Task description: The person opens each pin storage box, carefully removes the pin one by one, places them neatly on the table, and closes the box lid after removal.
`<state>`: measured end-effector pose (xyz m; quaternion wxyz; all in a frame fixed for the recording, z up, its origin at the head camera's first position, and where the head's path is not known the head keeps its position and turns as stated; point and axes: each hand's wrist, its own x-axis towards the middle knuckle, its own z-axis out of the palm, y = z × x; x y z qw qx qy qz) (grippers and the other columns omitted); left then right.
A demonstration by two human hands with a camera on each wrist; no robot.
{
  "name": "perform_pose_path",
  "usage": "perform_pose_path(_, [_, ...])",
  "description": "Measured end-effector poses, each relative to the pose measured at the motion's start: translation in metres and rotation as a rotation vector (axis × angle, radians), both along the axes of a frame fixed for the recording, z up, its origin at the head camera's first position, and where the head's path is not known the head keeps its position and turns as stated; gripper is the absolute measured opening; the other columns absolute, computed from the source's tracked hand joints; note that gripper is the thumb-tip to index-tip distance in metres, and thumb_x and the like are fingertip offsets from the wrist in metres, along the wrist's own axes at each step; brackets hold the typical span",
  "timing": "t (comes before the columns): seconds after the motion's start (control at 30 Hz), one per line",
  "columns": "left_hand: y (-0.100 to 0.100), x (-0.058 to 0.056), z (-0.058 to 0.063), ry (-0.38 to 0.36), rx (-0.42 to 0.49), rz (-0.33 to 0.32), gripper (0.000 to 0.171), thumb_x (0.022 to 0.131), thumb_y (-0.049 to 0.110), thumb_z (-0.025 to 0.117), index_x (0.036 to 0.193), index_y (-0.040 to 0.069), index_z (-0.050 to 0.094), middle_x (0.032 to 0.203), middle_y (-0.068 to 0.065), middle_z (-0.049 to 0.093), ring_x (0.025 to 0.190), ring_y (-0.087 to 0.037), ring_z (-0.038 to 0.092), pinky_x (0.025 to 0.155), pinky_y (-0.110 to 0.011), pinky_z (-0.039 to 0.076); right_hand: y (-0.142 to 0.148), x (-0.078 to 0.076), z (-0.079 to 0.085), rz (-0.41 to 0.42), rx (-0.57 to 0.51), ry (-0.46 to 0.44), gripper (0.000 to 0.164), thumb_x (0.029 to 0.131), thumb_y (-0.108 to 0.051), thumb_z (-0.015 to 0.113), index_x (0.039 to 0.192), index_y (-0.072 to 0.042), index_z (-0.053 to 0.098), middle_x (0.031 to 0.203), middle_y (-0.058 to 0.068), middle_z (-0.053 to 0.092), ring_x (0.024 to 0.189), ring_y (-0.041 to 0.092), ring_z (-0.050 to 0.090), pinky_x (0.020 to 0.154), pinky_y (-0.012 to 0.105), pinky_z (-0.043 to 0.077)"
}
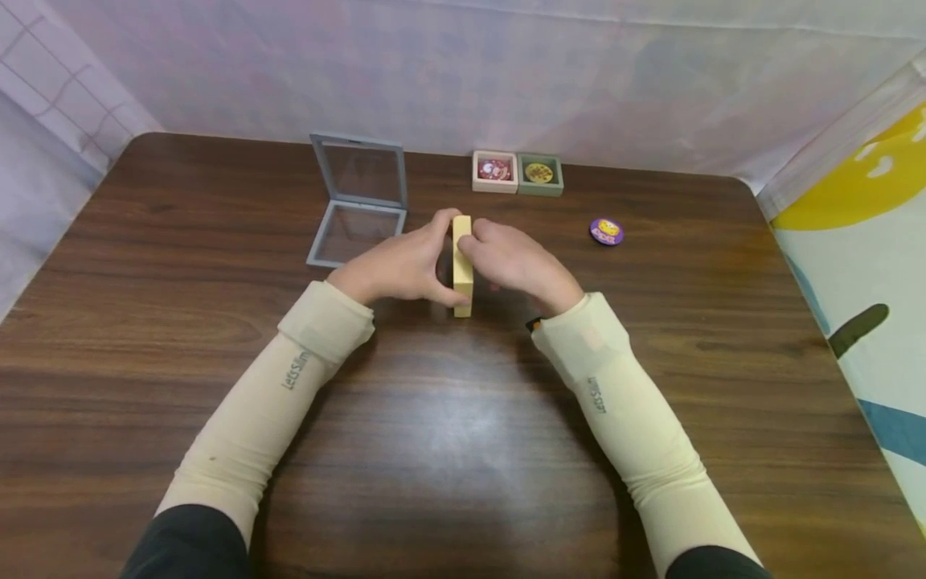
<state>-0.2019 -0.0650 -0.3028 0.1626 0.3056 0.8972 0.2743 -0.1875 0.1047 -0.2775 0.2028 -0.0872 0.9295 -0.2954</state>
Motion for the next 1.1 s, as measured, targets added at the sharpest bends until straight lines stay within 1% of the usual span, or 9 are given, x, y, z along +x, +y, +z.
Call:
perform_pose_path(0.17, [-0.0015, 0.0007, 0.0004, -0.006, -0.013, 0.004, 0.106, 0.072, 0.045, 0.078, 0.145, 0.011, 0.009, 0.137, -0.012, 0.044, 0.105, -0.025, 0.056, 0.087, -0.044, 0.050, 0.0018, 0.0006, 0.0005, 0.029, -0.026, -0.016, 0.028, 0.096, -0.030, 0.032, 0.097, -0.010, 0.052, 0.071, 0.009, 0.054, 0.056, 0.023, 0.053, 0.059, 0.034, 0.044])
perform_pose_path(0.3, [-0.0016, 0.0010, 0.0008, -0.008, -0.003, 0.001, 0.106, 0.072, 0.045, 0.078, 0.145, 0.012, 0.009, 0.137, -0.012, 0.044, 0.107, -0.025, 0.056, 0.089, -0.045, 0.049, 0.0052, 0.0006, 0.0006, 0.033, -0.087, -0.075, 0.029, 0.097, -0.031, 0.030, 0.101, -0.009, 0.050, 0.077, 0.011, 0.053, 0.054, 0.021, 0.049, 0.062, 0.036, 0.046])
perform_pose_path(0.4, [-0.0012, 0.0012, 0.0010, -0.005, -0.004, -0.001, 0.107, 0.071, 0.045, 0.078, 0.146, 0.012, 0.009, 0.138, -0.013, 0.043, 0.108, -0.025, 0.055, 0.090, -0.045, 0.049, 0.0068, 0.0001, 0.0003, 0.022, -0.131, -0.114, 0.029, 0.098, -0.031, 0.030, 0.103, -0.009, 0.049, 0.078, 0.010, 0.051, 0.052, 0.019, 0.045, 0.061, 0.037, 0.046])
perform_pose_path(0.5, [-0.0010, 0.0012, 0.0012, -0.007, -0.008, -0.001, 0.107, 0.072, 0.046, 0.078, 0.146, 0.012, 0.008, 0.139, -0.013, 0.043, 0.108, -0.025, 0.055, 0.089, -0.045, 0.050, 0.0073, -0.0006, -0.0005, 0.016, -0.161, -0.133, 0.028, 0.097, -0.030, 0.031, 0.103, -0.008, 0.049, 0.073, 0.008, 0.048, 0.050, 0.017, 0.043, 0.058, 0.034, 0.043])
perform_pose_path(0.6, [-0.0009, 0.0012, 0.0013, -0.009, -0.007, -0.002, 0.107, 0.072, 0.046, 0.077, 0.146, 0.012, 0.008, 0.137, -0.013, 0.044, 0.106, -0.025, 0.056, 0.089, -0.045, 0.050, 0.0074, -0.0008, -0.0014, 0.012, -0.180, -0.140, 0.027, 0.097, -0.028, 0.032, 0.102, -0.008, 0.048, 0.069, 0.006, 0.046, 0.047, 0.016, 0.042, 0.052, 0.030, 0.039])
perform_pose_path(0.7, [-0.0009, 0.0010, 0.0006, -0.004, -0.004, -0.005, 0.107, 0.072, 0.045, 0.078, 0.146, 0.012, 0.008, 0.133, -0.013, 0.046, 0.104, -0.025, 0.056, 0.087, -0.045, 0.050, 0.0073, -0.0003, -0.0017, 0.008, -0.198, -0.145, 0.025, 0.097, -0.027, 0.032, 0.101, -0.008, 0.048, 0.065, 0.004, 0.044, 0.045, 0.016, 0.041, 0.049, 0.030, 0.038])
perform_pose_path(0.9, [-0.0006, -0.0002, -0.0012, 0.015, 0.009, -0.026, 0.107, 0.071, 0.042, 0.079, 0.145, 0.010, 0.008, 0.131, -0.013, 0.047, 0.104, -0.025, 0.057, 0.088, -0.044, 0.050, 0.0070, 0.0006, -0.0010, 0.024, -0.224, -0.121, 0.022, 0.097, -0.022, 0.032, 0.099, -0.006, 0.048, 0.060, 0.002, 0.041, 0.041, 0.014, 0.038, 0.046, 0.029, 0.039])
perform_pose_path(1.1, [-0.0016, -0.0002, -0.0006, 0.005, 0.004, -0.020, 0.107, 0.072, 0.043, 0.078, 0.145, 0.011, 0.007, 0.131, -0.013, 0.047, 0.102, -0.026, 0.058, 0.085, -0.044, 0.050, 0.0071, -0.0009, -0.0013, 0.032, -0.278, -0.138, 0.020, 0.096, -0.019, 0.033, 0.099, -0.005, 0.047, 0.060, 0.000, 0.039, 0.043, 0.012, 0.035, 0.044, 0.026, 0.039])
